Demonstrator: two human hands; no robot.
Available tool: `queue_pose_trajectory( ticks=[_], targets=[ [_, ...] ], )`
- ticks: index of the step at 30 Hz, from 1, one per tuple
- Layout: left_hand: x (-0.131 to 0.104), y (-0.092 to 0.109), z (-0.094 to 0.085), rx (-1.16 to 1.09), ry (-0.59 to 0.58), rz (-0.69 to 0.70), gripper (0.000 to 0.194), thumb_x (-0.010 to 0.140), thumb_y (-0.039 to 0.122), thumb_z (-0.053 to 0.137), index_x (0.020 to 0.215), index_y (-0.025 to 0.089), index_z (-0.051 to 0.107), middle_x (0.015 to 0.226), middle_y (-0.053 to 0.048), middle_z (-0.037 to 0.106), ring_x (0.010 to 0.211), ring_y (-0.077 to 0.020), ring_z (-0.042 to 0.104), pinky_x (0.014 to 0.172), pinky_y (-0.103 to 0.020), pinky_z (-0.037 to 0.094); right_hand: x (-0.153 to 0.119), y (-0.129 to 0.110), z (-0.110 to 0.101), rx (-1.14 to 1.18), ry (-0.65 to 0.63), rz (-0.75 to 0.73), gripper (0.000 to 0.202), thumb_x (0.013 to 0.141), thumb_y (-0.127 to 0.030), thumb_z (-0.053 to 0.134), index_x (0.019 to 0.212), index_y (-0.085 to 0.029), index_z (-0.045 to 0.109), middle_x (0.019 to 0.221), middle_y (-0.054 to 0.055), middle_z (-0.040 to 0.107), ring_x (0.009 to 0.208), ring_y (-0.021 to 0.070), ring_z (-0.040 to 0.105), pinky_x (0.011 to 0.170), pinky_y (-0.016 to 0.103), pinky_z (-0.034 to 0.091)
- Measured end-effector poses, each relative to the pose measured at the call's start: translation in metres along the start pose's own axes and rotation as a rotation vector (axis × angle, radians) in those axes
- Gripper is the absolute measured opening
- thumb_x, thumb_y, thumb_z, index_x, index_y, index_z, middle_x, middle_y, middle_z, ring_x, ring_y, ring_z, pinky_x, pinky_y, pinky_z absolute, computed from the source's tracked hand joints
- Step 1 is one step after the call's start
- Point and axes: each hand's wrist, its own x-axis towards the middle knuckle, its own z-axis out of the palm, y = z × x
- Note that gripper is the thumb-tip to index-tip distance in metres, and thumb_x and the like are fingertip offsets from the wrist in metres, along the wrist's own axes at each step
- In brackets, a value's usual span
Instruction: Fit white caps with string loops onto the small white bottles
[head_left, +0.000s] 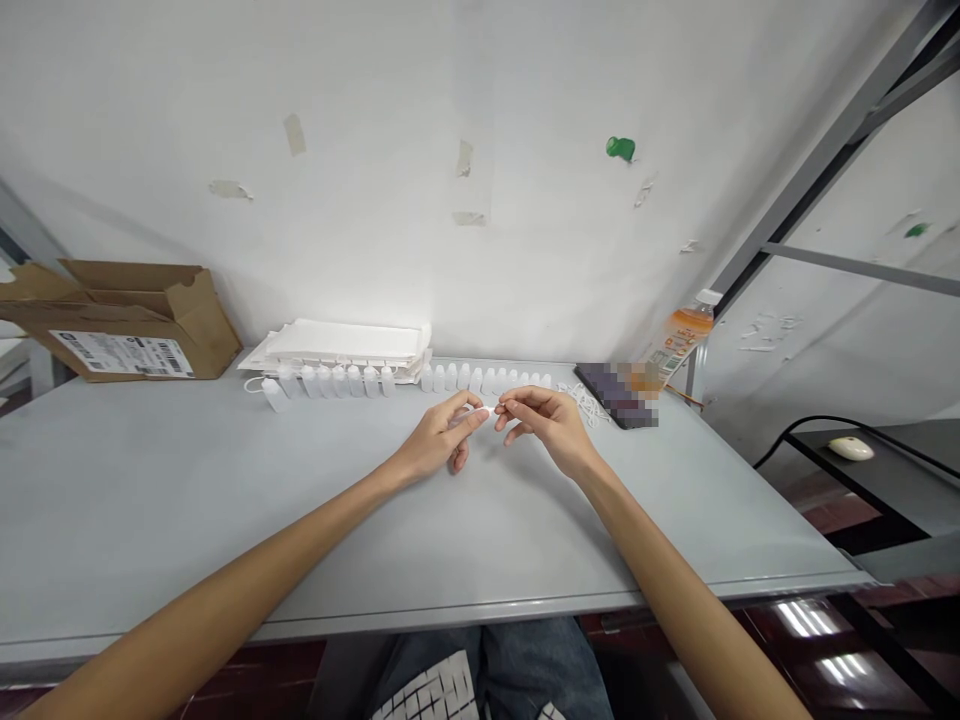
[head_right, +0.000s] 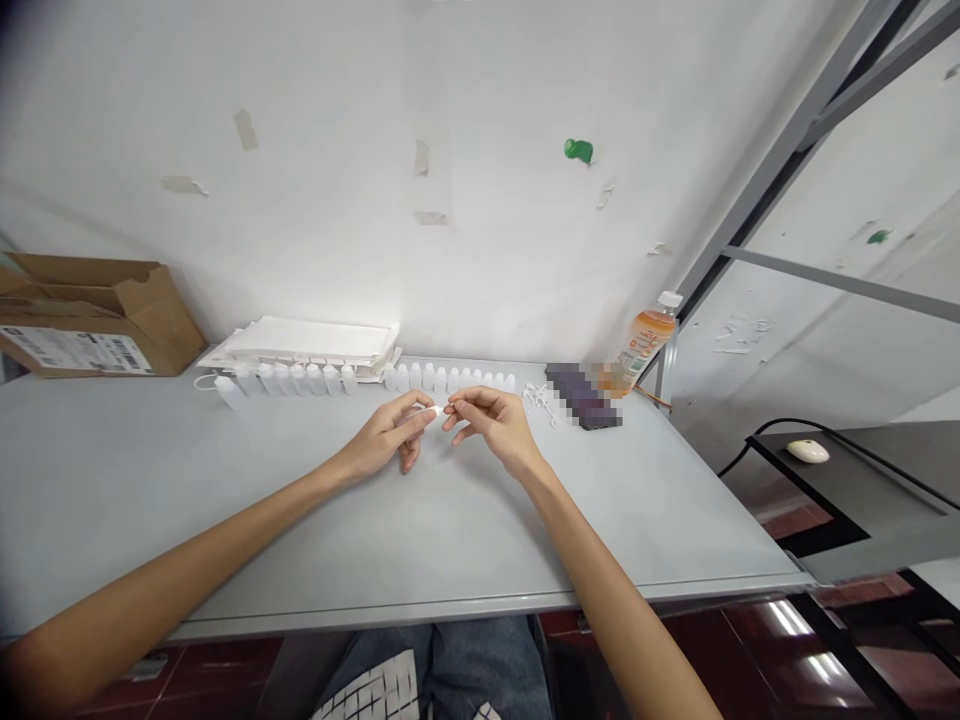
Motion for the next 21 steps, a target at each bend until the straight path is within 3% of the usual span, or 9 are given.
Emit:
queue_pose_trajectory(
  ticks=[21],
  targets=[
    [-0.0049,0.0064,0.0051,0.254,0.089,0.024,0.032,0.093,0.054,0.043,0.098,0.023,0.049,0.042,0.009,0.049,0.040,-0.0104,0.046,0.052,-0.021,0.039,0.0002,0.0074,0.0004,-0.073,0.014,-0.067,0.027,0.074,-0.041,0.077,0.081,-0.015,0.074,0.077,0.006,0.070,0.067,0.0190,0.069,0.058,0.034,0.061]
  ],
)
